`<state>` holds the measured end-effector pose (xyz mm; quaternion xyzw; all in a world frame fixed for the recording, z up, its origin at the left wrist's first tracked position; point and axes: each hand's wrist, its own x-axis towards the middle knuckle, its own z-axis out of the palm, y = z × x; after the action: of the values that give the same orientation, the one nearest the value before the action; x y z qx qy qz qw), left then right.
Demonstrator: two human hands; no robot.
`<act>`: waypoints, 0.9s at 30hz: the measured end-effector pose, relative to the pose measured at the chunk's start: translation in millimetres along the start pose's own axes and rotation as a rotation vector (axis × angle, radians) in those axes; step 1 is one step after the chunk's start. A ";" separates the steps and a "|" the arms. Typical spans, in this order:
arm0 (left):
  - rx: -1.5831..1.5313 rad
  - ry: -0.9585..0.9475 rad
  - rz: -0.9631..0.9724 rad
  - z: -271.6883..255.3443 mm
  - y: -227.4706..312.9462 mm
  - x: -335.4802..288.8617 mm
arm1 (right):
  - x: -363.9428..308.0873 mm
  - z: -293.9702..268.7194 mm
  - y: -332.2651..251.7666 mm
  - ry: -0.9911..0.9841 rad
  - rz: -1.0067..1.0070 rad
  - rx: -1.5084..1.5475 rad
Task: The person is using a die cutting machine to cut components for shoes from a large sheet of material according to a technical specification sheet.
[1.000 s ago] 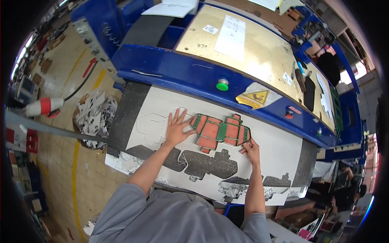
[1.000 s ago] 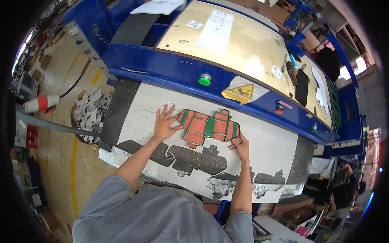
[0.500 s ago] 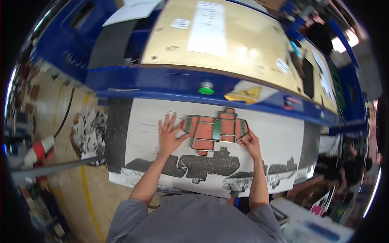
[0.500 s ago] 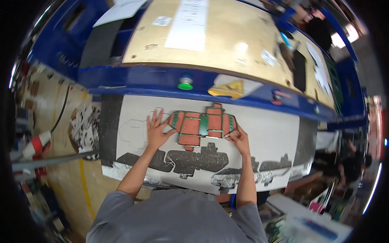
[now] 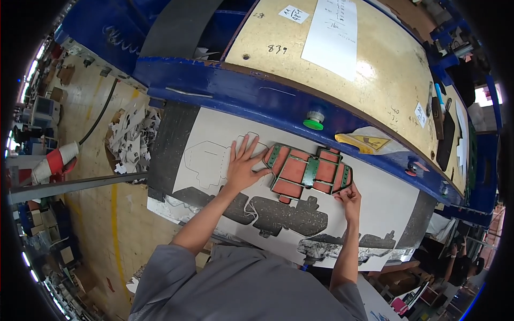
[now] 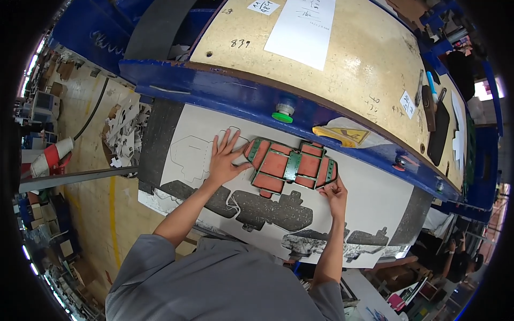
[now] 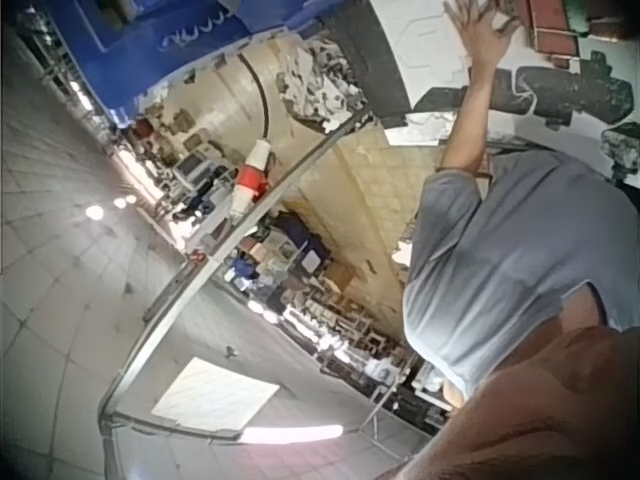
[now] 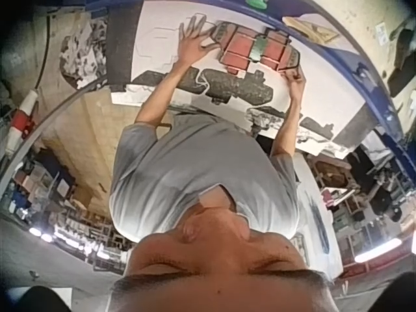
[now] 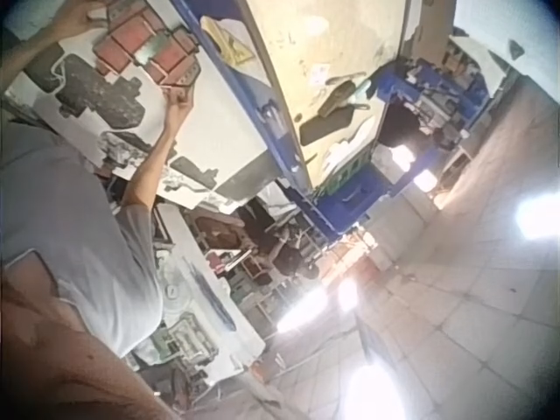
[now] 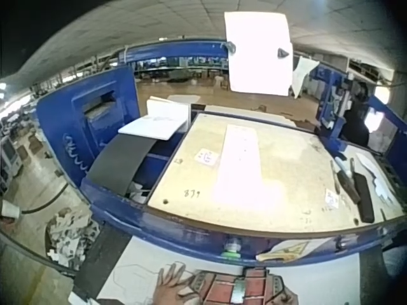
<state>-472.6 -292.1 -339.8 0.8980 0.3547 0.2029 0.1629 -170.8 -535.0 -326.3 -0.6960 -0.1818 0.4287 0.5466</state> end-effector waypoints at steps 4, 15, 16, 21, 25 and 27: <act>0.001 -0.009 0.034 6.0 6.7 12.0 | 0.2 -16.5 11.4 0.006 -0.022 0.037; -0.087 0.170 -0.035 -28.9 19.2 -39.1 | -22.4 28.4 11.7 0.258 -0.152 0.065; -0.129 0.185 -0.019 -39.0 27.7 -49.6 | -25.3 30.0 8.6 0.298 -0.192 0.006; -0.206 0.154 -0.068 -42.6 42.1 -161.7 | -58.7 55.0 -13.6 0.246 -0.275 0.046; -0.102 0.297 0.069 -25.1 32.3 -192.9 | -59.1 96.5 -62.3 0.142 -0.394 0.027; -0.069 0.291 -0.008 -13.0 31.0 -191.1 | -57.5 120.6 -89.2 0.094 -0.467 0.019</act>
<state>-588.4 -446.2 -362.6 0.8515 0.3709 0.3426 0.1415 -280.1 -473.5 -225.8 -0.6493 -0.3081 0.2594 0.6452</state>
